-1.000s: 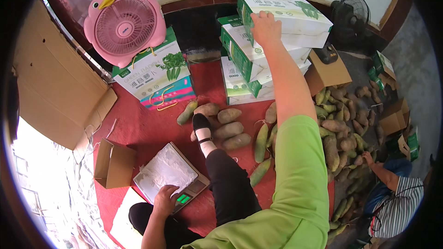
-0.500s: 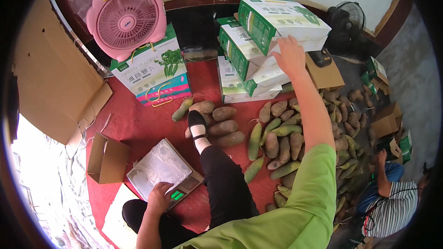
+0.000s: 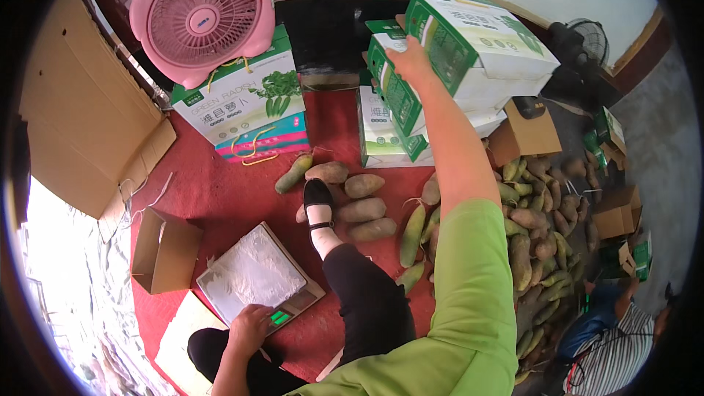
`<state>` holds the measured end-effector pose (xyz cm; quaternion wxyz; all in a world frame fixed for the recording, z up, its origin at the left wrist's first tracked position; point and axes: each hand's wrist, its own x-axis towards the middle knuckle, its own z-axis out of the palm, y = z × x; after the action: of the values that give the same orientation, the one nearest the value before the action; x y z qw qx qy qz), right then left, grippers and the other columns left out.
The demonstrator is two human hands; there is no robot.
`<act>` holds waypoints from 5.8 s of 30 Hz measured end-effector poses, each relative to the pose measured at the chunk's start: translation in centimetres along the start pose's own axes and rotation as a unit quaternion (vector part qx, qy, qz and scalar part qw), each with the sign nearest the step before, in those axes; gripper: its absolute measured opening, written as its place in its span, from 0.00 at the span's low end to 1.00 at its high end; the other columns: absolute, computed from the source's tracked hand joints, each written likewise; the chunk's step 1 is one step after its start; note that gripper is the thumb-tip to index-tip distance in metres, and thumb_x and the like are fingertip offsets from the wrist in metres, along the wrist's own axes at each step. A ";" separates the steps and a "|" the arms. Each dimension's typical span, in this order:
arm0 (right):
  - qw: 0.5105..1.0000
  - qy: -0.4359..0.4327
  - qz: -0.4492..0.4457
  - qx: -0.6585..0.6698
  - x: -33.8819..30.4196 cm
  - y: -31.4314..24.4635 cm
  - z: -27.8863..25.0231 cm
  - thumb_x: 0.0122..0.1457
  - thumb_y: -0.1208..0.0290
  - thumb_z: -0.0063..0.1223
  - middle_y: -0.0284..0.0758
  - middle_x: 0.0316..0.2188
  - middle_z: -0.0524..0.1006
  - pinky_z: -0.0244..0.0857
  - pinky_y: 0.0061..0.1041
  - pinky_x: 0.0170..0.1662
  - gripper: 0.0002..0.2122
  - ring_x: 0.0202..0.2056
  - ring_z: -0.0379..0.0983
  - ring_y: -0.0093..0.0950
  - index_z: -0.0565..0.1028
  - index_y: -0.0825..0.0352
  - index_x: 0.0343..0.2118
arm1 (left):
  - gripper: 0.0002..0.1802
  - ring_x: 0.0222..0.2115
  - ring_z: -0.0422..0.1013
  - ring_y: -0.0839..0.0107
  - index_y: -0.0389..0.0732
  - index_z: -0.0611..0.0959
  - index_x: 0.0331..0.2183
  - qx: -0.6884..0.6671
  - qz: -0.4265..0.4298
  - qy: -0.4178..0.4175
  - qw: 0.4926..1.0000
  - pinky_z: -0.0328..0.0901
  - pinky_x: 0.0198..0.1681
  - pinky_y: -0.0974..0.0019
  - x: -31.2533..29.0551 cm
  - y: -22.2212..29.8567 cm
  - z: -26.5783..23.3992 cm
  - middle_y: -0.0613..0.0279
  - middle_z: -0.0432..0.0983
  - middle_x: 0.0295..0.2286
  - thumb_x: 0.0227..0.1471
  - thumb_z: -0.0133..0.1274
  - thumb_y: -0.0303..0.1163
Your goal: Sort radishes from a pile on the floor into cardboard boxes and weigh them on a scale.
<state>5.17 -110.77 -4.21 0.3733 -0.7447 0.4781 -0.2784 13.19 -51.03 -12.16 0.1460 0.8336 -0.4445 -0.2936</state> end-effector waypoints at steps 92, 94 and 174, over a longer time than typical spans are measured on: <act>0.897 -0.379 0.180 0.140 -36.6 -5.2 15.2 0.59 0.63 0.48 0.29 0.31 0.74 0.63 0.22 0.32 0.10 0.30 0.69 0.20 0.73 0.62 0.39 | 0.06 0.34 0.71 0.66 0.44 0.81 0.26 0.213 -0.017 0.299 0.930 0.67 0.35 0.61 -13.9 -3.0 -5.0 0.65 0.70 0.27 0.42 0.50 0.26; 0.899 -0.389 0.160 0.124 -36.6 -5.3 14.7 0.60 0.62 0.47 0.27 0.31 0.73 0.64 0.23 0.34 0.11 0.32 0.69 0.20 0.73 0.61 0.40 | 0.05 0.34 0.71 0.65 0.44 0.80 0.24 0.219 -0.018 0.290 0.932 0.67 0.35 0.61 -13.3 -2.7 -4.7 0.65 0.70 0.26 0.42 0.50 0.26; 0.920 -0.147 0.323 0.169 -47.3 27.6 7.7 0.40 0.73 0.68 0.39 0.38 0.74 0.66 0.29 0.40 0.31 0.39 0.71 0.32 0.64 0.72 0.49 | 0.09 0.32 0.73 0.62 0.45 0.83 0.32 0.121 -0.077 0.238 0.961 0.68 0.35 0.61 -12.2 -2.4 -7.2 0.64 0.76 0.28 0.43 0.56 0.29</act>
<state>-21.13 -72.35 -33.93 0.6291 -0.5084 0.5781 -0.1072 13.95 -39.76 -3.35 0.1225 0.9224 -0.3640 -0.0410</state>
